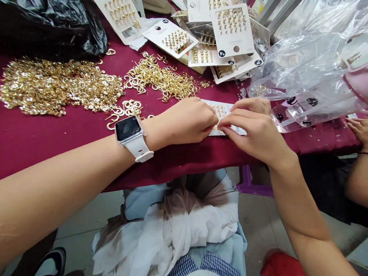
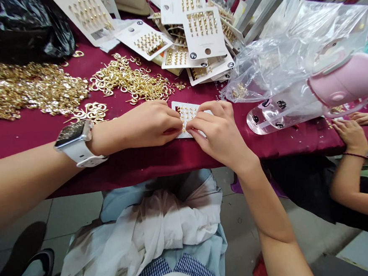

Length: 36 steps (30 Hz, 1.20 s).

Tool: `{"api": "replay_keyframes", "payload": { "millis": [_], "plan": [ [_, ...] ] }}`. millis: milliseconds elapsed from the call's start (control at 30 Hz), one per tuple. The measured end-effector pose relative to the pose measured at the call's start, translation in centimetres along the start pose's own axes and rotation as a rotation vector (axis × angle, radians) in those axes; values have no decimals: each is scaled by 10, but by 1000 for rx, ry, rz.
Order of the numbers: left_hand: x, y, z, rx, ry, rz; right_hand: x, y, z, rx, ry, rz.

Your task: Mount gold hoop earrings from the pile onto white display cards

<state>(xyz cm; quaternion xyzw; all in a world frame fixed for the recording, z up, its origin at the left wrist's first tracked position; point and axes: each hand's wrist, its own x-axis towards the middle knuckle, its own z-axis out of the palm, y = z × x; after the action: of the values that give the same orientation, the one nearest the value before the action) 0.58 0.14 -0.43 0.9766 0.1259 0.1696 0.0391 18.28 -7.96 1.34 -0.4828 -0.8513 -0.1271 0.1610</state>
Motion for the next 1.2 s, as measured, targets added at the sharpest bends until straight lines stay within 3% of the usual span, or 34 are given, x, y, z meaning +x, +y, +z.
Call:
{"api": "replay_keyframes", "payload": {
  "millis": [233,467,700,1000,1200],
  "plan": [
    [0,0,0,-28,-17,-17,0,1,0,-79,66,-81],
    [0,0,-1,-60,-54,-56,0,4,4,24,38,20],
    [-1,0,-1,-56,-11,-28,0,5,3,103,-2,80],
    [-1,0,0,-40,-13,-21,3,4,-2,147,-69,88],
    [-2,-1,1,-80,-2,-35,2,3,0,138,-31,55]
  ]
}}
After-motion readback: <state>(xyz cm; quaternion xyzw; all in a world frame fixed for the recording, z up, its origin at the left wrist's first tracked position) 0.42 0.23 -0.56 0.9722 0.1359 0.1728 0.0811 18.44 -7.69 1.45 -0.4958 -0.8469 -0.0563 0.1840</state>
